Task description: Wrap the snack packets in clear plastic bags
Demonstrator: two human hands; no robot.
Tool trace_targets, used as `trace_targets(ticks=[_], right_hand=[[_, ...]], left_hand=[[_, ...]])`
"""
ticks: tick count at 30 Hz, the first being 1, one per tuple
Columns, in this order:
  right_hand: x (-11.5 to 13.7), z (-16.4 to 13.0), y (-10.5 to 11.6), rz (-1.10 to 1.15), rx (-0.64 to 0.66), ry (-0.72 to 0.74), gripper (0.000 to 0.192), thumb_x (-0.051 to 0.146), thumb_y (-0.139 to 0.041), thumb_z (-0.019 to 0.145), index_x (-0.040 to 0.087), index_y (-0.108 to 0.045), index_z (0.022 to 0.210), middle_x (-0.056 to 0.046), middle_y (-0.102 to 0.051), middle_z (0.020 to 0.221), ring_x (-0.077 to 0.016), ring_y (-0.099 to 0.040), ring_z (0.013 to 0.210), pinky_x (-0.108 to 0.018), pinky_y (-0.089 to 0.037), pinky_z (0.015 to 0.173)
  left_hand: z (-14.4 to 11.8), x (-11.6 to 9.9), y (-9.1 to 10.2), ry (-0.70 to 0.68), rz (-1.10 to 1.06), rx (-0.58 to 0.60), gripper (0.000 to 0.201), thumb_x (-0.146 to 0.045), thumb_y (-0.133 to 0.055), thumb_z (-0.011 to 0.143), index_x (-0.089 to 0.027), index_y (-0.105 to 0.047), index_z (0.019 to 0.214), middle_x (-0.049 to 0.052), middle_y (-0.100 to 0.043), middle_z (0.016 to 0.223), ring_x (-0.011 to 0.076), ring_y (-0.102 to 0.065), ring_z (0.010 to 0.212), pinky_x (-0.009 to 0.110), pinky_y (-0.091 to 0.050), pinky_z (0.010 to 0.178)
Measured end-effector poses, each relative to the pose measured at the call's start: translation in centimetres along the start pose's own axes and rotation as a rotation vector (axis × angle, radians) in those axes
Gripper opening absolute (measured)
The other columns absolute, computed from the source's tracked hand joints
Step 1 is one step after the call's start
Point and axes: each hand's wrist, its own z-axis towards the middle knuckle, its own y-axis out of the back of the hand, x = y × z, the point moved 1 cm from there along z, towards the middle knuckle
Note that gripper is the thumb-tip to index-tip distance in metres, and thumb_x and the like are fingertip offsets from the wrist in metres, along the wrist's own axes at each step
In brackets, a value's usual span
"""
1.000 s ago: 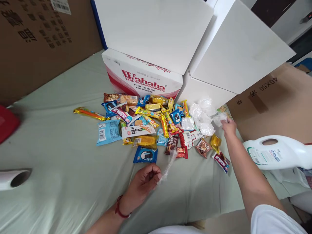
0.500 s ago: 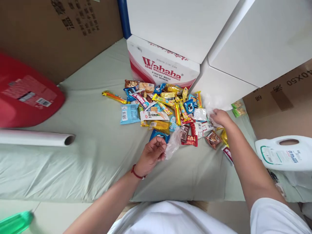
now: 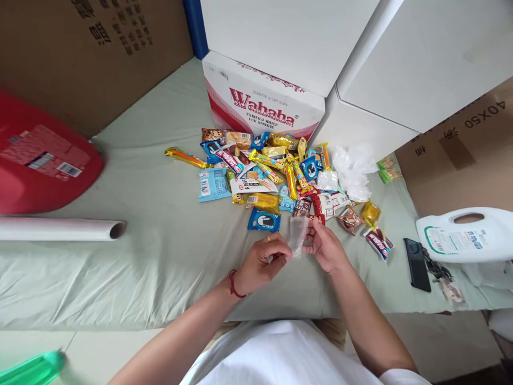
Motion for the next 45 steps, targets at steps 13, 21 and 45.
trace_targets(ticks=[13,21,45], right_hand=[[-2.9,-1.7,-2.4,-0.364,0.044,0.487,0.019,0.047,-0.074,0.088,0.028,-0.072,0.087,0.001,-0.064,0.076,-0.0159,-0.053,0.069,-0.028,-0.043,0.065],[-2.2,-1.5,-3.5,-0.166,0.079,0.358,0.037,0.063,-0.069,0.087,0.027,-0.073,0.093,-0.002,-0.065,0.084,-0.0174,-0.058,0.079,-0.028,-0.049,0.069],[-1.5,-2.1,0.9,0.307,0.013,0.088,0.045,0.048,-0.092,0.066,0.022,-0.059,0.081,0.01,-0.05,0.057,-0.0006,-0.031,0.037,-0.012,-0.023,0.033]], left_hand=[[0.3,0.6,-0.6,0.33,-0.236,-0.187,0.041,-0.06,-0.065,0.089,-0.02,-0.057,0.088,-0.003,-0.052,0.073,0.011,-0.041,0.061,0.025,-0.033,0.057],[-0.2,0.7,-0.8,0.221,0.02,-0.214,0.025,-0.044,-0.064,0.093,-0.02,-0.064,0.085,-0.002,-0.054,0.072,0.012,-0.043,0.063,0.026,-0.034,0.062],[1.2,1.3,0.2,0.4,-0.534,-0.418,0.044,-0.057,-0.079,0.08,-0.022,-0.052,0.087,-0.005,-0.058,0.078,0.0078,-0.049,0.059,0.021,-0.044,0.056]])
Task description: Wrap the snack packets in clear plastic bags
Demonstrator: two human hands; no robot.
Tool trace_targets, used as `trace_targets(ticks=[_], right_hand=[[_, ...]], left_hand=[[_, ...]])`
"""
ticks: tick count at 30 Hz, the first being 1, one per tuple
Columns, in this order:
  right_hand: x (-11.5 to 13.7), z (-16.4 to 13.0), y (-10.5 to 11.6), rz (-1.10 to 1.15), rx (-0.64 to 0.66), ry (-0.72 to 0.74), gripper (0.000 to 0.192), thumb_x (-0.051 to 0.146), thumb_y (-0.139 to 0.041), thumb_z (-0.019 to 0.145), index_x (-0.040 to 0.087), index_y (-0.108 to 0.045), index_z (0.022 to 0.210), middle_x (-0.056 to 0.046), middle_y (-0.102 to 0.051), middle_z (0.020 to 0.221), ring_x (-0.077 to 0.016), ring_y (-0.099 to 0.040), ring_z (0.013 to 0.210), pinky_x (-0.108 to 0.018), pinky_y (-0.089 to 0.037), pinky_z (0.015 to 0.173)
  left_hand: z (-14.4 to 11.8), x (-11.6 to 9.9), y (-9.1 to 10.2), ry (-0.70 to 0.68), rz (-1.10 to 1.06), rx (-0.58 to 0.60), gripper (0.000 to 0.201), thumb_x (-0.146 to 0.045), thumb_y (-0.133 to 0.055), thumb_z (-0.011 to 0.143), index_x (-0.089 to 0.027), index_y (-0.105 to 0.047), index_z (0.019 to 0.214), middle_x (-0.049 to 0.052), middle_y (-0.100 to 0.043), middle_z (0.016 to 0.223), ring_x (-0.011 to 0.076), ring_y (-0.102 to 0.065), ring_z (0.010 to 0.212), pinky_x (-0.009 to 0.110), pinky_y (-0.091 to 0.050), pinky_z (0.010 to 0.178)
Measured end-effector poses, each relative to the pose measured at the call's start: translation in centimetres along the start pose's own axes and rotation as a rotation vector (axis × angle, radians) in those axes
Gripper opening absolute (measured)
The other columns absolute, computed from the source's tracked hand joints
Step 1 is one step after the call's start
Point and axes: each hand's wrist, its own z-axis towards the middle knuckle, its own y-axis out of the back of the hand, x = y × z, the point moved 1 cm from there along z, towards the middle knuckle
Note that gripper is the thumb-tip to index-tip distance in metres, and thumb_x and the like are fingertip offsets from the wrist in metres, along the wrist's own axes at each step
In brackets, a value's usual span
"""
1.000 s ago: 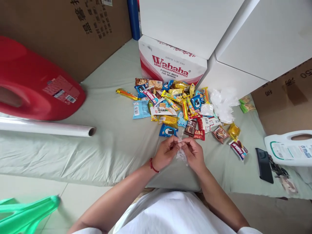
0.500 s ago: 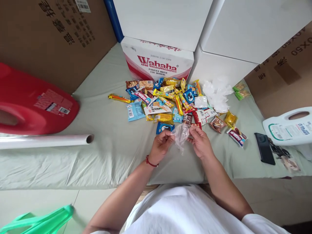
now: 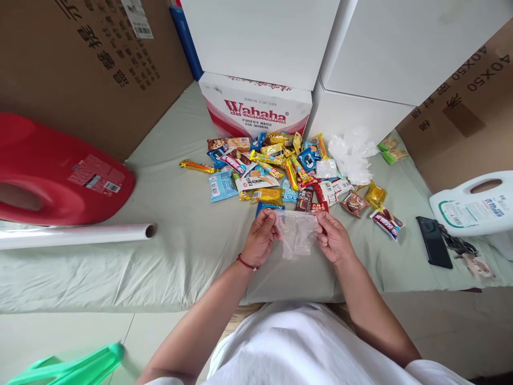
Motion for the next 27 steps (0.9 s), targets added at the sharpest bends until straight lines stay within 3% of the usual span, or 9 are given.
trace_targets(ticks=[5,7,11,13,16,18,23,27], right_hand=[[-0.1,-0.1,0.3,0.059,0.0,0.069,0.04,0.043,-0.092,0.068,0.02,-0.061,0.079,0.008,-0.051,0.061,-0.0016,-0.035,0.041,-0.012,-0.028,0.035],[-0.1,-0.2,0.4,0.092,0.015,0.062,0.038,0.039,-0.092,0.069,0.021,-0.061,0.078,0.008,-0.051,0.06,-0.0018,-0.034,0.041,-0.013,-0.029,0.035],[-0.2,-0.3,0.4,0.168,0.023,0.065,0.036,0.036,-0.092,0.068,0.022,-0.062,0.08,0.01,-0.046,0.056,-0.0016,-0.028,0.038,-0.013,-0.028,0.034],[-0.2,-0.4,0.5,0.207,0.016,0.076,0.034,0.035,-0.091,0.069,0.023,-0.062,0.081,0.011,-0.042,0.053,-0.0026,-0.027,0.038,-0.013,-0.029,0.034],[0.2,-0.3,1.0,0.254,-0.012,0.076,0.034,0.034,-0.092,0.068,0.023,-0.061,0.079,0.011,-0.041,0.051,-0.0035,-0.027,0.038,-0.014,-0.028,0.033],[0.8,-0.2,1.7,0.259,-0.029,0.066,0.035,0.033,-0.093,0.067,0.022,-0.061,0.078,0.011,-0.043,0.053,-0.0027,-0.026,0.037,-0.014,-0.026,0.032],[2.2,-0.1,3.6,0.183,0.004,-0.008,0.033,0.029,-0.094,0.067,0.02,-0.065,0.082,0.009,-0.049,0.058,-0.0016,-0.028,0.039,-0.013,-0.027,0.034],[1.4,-0.6,3.5,0.219,0.013,-0.018,0.039,0.044,-0.092,0.068,0.021,-0.07,0.09,0.004,-0.062,0.071,-0.0051,-0.047,0.05,-0.016,-0.04,0.043]], left_hand=[[-1.2,-0.5,0.3,-0.241,0.215,-0.18,0.035,-0.054,-0.07,0.09,-0.022,-0.057,0.095,-0.002,-0.06,0.088,0.01,-0.056,0.076,0.024,-0.048,0.073],[-1.8,-0.5,-0.1,-0.267,0.298,-0.255,0.038,-0.051,-0.077,0.084,-0.023,-0.058,0.102,0.001,-0.061,0.102,0.0132,-0.06,0.088,0.026,-0.051,0.077],[-3.1,0.8,-1.7,-0.043,0.382,-0.306,0.075,-0.04,-0.094,0.061,-0.024,-0.055,0.123,0.012,-0.058,0.131,0.0245,-0.062,0.114,0.033,-0.056,0.08],[-3.7,1.7,-2.6,0.066,0.391,-0.269,0.077,-0.035,-0.094,0.058,-0.023,-0.057,0.124,0.013,-0.061,0.132,0.0263,-0.062,0.117,0.034,-0.056,0.082],[-4.1,2.2,-3.3,0.179,0.337,-0.13,0.045,-0.037,-0.088,0.065,-0.019,-0.066,0.1,0.007,-0.07,0.101,0.0211,-0.066,0.096,0.03,-0.053,0.077],[-4.0,1.6,-3.1,0.234,0.229,-0.088,0.033,-0.042,-0.083,0.071,-0.019,-0.064,0.085,0.001,-0.066,0.08,0.0153,-0.063,0.076,0.027,-0.05,0.069],[-2.8,-0.7,-2.4,0.222,0.077,-0.119,0.044,-0.052,-0.085,0.069,-0.02,-0.061,0.085,-0.006,-0.05,0.067,0.0078,-0.042,0.057,0.02,-0.038,0.053],[-2.2,-0.8,-2.4,0.2,0.092,-0.162,0.043,-0.056,-0.081,0.074,-0.021,-0.059,0.087,-0.007,-0.041,0.065,0.0081,-0.03,0.053,0.021,-0.031,0.048]])
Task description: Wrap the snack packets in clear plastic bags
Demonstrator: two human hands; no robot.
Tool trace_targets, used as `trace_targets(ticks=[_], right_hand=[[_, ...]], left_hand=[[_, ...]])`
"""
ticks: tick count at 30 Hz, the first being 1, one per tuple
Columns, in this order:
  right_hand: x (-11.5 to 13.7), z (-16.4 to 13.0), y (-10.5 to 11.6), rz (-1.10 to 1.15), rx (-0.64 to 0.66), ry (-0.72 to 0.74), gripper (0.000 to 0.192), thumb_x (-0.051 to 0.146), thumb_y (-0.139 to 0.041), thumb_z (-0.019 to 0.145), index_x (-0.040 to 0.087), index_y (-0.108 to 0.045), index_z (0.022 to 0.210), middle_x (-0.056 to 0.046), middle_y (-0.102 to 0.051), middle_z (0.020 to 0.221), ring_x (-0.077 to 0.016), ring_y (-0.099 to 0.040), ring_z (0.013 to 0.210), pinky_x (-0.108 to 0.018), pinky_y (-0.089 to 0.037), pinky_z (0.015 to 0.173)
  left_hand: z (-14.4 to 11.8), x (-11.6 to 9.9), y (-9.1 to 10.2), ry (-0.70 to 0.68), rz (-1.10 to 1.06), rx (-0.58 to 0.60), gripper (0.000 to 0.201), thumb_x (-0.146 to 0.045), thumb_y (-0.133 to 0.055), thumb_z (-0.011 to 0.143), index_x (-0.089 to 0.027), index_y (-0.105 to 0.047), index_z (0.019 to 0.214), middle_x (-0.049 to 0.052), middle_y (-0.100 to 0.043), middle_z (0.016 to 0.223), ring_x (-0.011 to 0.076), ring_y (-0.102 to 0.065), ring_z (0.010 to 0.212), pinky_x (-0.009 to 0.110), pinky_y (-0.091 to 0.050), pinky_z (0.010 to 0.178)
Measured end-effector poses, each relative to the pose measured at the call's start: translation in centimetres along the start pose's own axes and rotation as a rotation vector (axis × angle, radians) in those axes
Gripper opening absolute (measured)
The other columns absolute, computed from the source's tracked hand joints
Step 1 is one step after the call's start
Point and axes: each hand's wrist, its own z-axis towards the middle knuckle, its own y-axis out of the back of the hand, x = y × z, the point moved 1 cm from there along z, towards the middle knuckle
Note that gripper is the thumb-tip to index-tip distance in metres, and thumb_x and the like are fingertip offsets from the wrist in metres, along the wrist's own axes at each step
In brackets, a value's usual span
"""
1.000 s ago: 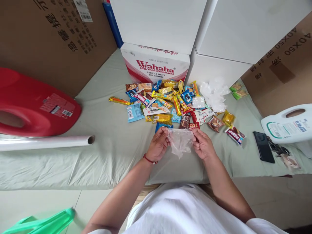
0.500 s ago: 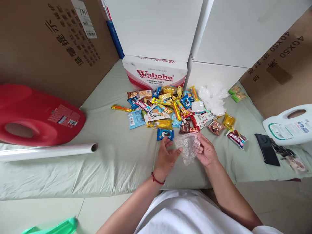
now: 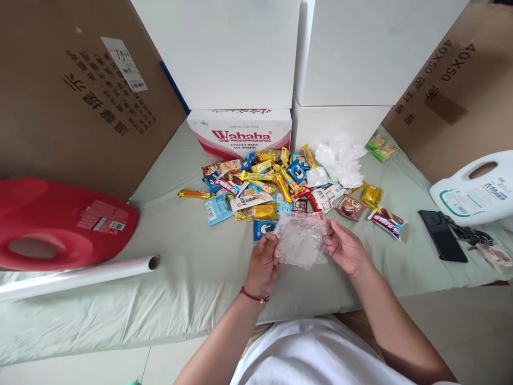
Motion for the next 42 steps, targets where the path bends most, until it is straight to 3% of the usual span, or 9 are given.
trace_targets(ticks=[4,9,13,16,18,22,29,36,42], right_hand=[[-1.6,-1.0,-0.2,-0.062,0.034,-0.095,0.053,0.065,-0.084,0.072,0.02,-0.073,0.099,-0.003,-0.071,0.088,-0.0068,-0.048,0.054,-0.016,-0.031,0.038],[-2.5,-1.7,-0.4,-0.165,0.05,-0.142,0.044,0.038,-0.099,0.058,0.017,-0.064,0.077,0.004,-0.059,0.071,-0.0017,-0.033,0.048,-0.014,-0.019,0.039],[-2.7,-1.6,-0.9,-0.16,0.029,-0.117,0.046,0.039,-0.099,0.056,0.017,-0.066,0.081,0.004,-0.058,0.07,-0.0012,-0.031,0.047,-0.016,-0.016,0.04],[-2.9,-1.7,-1.5,-0.213,0.056,-0.098,0.044,0.042,-0.097,0.059,0.018,-0.067,0.081,0.005,-0.056,0.067,-0.002,-0.03,0.047,-0.018,-0.015,0.04],[-3.0,-1.8,-1.8,-0.252,0.068,-0.086,0.044,0.044,-0.095,0.061,0.017,-0.069,0.082,0.006,-0.054,0.063,-0.0028,-0.029,0.046,-0.019,-0.016,0.041],[-3.2,-2.1,-1.8,-0.339,0.081,-0.067,0.047,0.05,-0.093,0.062,0.017,-0.071,0.087,0.005,-0.056,0.064,-0.0035,-0.029,0.047,-0.02,-0.016,0.042],[-3.4,-2.2,-0.4,-0.442,0.017,-0.005,0.048,0.055,-0.09,0.065,0.018,-0.069,0.086,0.004,-0.056,0.068,-0.0045,-0.031,0.05,-0.02,-0.021,0.043],[-2.4,-3.6,1.4,-0.546,0.012,0.015,0.044,0.057,-0.085,0.072,0.02,-0.067,0.085,0.003,-0.051,0.075,-0.0074,-0.04,0.057,-0.019,-0.029,0.044],[-2.1,-5.3,3.9,-0.687,-0.016,-0.034,0.045,0.061,-0.081,0.076,0.02,-0.067,0.089,0.003,-0.048,0.072,-0.0096,-0.039,0.059,-0.02,-0.03,0.045]], left_hand=[[0.6,1.1,0.1,-0.08,0.035,-0.091,0.034,-0.052,-0.072,0.083,-0.023,-0.054,0.085,-0.004,-0.046,0.072,0.0105,-0.035,0.056,0.024,-0.035,0.05],[0.6,2.0,0.9,-0.2,0.143,-0.154,0.039,-0.059,-0.067,0.086,-0.023,-0.058,0.099,-0.001,-0.054,0.082,0.0126,-0.047,0.064,0.026,-0.041,0.057],[-1.3,1.5,1.5,-0.648,0.56,-0.329,0.062,-0.06,-0.068,0.088,-0.021,-0.053,0.134,0.009,-0.06,0.115,0.0205,-0.059,0.096,0.033,-0.051,0.079],[-2.9,1.4,0.8,-0.99,0.877,-0.166,0.077,-0.068,-0.074,0.08,-0.021,-0.054,0.138,0.014,-0.058,0.127,0.0286,-0.057,0.114,0.044,-0.05,0.094],[-3.4,1.5,0.1,-1.061,1.016,-0.039,0.069,-0.066,-0.075,0.079,-0.023,-0.061,0.132,0.014,-0.06,0.125,0.032,-0.054,0.121,0.05,-0.046,0.103],[-2.8,1.4,-0.2,-0.941,1.035,-0.036,0.015,-0.033,-0.063,0.097,-0.029,-0.077,0.094,0.007,-0.07,0.113,0.0278,-0.054,0.118,0.049,-0.04,0.106],[-1.3,0.3,1.9,-0.344,0.435,-0.066,0.035,-0.052,-0.063,0.094,-0.022,-0.079,0.089,0.008,-0.07,0.122,0.0262,-0.059,0.119,0.036,-0.046,0.1],[-1.2,-2.1,4.8,-0.09,0.028,-0.289,0.028,-0.046,-0.067,0.092,-0.02,-0.076,0.098,0.004,-0.075,0.103,0.0144,-0.062,0.081,0.022,-0.045,0.061],[-1.2,-3.2,5.8,0.064,-0.348,-0.348,0.027,-0.033,-0.049,0.103,-0.018,-0.071,0.104,0.006,-0.077,0.096,0.018,-0.072,0.082,0.03,-0.057,0.068]])
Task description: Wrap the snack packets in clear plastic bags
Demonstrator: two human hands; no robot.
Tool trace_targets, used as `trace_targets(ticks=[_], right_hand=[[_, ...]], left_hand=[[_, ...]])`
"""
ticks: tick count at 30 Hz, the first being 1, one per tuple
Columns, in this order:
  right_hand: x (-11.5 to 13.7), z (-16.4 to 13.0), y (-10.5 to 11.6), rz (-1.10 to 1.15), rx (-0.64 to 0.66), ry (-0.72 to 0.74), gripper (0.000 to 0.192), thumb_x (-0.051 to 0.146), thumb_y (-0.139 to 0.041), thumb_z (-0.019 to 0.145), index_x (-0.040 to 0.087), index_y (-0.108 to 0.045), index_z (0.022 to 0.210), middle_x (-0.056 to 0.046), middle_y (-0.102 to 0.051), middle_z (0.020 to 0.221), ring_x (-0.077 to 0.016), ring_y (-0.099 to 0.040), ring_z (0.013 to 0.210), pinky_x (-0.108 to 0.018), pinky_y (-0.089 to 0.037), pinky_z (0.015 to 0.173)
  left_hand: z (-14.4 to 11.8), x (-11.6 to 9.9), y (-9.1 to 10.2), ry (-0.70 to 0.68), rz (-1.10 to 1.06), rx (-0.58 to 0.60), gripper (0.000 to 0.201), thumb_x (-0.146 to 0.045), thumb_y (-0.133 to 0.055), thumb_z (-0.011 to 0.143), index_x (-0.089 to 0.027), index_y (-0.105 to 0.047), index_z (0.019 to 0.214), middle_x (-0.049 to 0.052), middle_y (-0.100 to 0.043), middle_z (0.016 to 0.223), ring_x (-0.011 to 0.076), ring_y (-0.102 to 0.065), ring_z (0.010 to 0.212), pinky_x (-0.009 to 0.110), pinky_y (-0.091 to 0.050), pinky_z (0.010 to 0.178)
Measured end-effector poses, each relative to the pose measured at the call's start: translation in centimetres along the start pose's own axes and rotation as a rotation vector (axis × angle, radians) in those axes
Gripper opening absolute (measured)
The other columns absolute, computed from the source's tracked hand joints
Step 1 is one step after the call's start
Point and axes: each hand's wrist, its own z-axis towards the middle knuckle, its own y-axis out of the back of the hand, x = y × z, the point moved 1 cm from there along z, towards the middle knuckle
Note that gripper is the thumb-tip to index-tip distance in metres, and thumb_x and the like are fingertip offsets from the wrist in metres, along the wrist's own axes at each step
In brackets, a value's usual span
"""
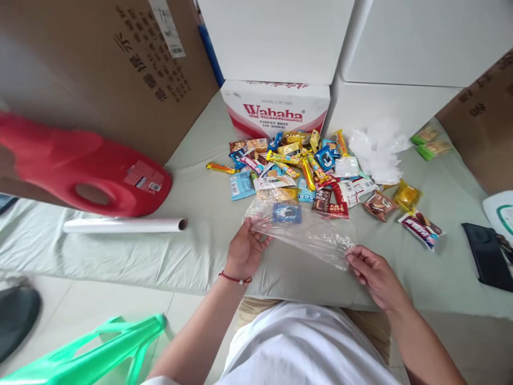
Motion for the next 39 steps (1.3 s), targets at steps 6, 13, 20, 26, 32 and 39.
trace_targets(ticks=[6,13,20,26,32,39], right_hand=[[-0.1,-0.8,3.1,-0.441,0.163,-0.018,0.048,0.067,-0.064,0.088,0.02,-0.063,0.077,0.002,-0.05,0.066,-0.0122,-0.042,0.06,-0.024,-0.036,0.054],[6.0,2.4,4.3,-0.617,-0.028,0.232,0.037,0.06,-0.062,0.089,0.023,-0.071,0.09,0.0,-0.059,0.069,-0.0177,-0.052,0.066,-0.028,-0.04,0.061],[7.3,8.7,-5.3,-0.796,0.158,0.58,0.016,0.029,-0.06,0.09,0.022,-0.074,0.09,-0.005,-0.072,0.092,-0.0188,-0.06,0.075,-0.031,-0.043,0.07],[7.1,11.6,-10.6,-0.963,0.079,0.659,0.021,0.033,-0.055,0.098,0.02,-0.072,0.097,-0.009,-0.072,0.098,-0.0216,-0.065,0.087,-0.031,-0.044,0.078],[7.3,13.2,-13.9,-1.027,0.006,0.626,0.024,0.041,-0.061,0.097,0.021,-0.073,0.096,-0.009,-0.066,0.101,-0.0222,-0.063,0.087,-0.031,-0.043,0.074],[7.5,14.2,-14.2,-0.947,0.145,0.707,0.011,0.019,-0.063,0.09,0.021,-0.071,0.083,-0.004,-0.063,0.088,-0.0188,-0.061,0.081,-0.03,-0.044,0.076]], left_hand=[[0.1,0.7,0.8,0.089,-0.04,0.074,0.027,-0.034,-0.046,0.104,-0.019,-0.067,0.11,0.01,-0.077,0.111,0.0241,-0.076,0.097,0.036,-0.061,0.078],[0.3,0.7,2.1,0.121,0.071,0.088,0.021,-0.03,-0.055,0.1,-0.017,-0.067,0.112,0.012,-0.075,0.12,0.0256,-0.076,0.099,0.039,-0.062,0.083],[-1.7,0.5,2.7,0.028,0.148,0.102,0.021,-0.014,-0.07,0.083,-0.014,-0.07,0.103,0.014,-0.075,0.118,0.0213,-0.074,0.099,0.031,-0.06,0.082],[-3.0,0.2,3.9,0.041,0.199,0.135,0.025,-0.026,-0.078,0.078,-0.016,-0.071,0.101,0.013,-0.075,0.113,0.0231,-0.072,0.103,0.032,-0.06,0.083],[-3.9,0.2,5.1,0.193,0.429,0.211,0.042,-0.053,-0.076,0.08,-0.016,-0.071,0.099,0.014,-0.076,0.103,0.0241,-0.075,0.084,0.03,-0.058,0.065],[-3.2,-3.0,7.2,0.19,0.834,0.411,0.027,-0.043,-0.076,0.079,-0.017,-0.074,0.084,0.007,-0.074,0.08,0.0144,-0.065,0.06,0.021,-0.042,0.049]])
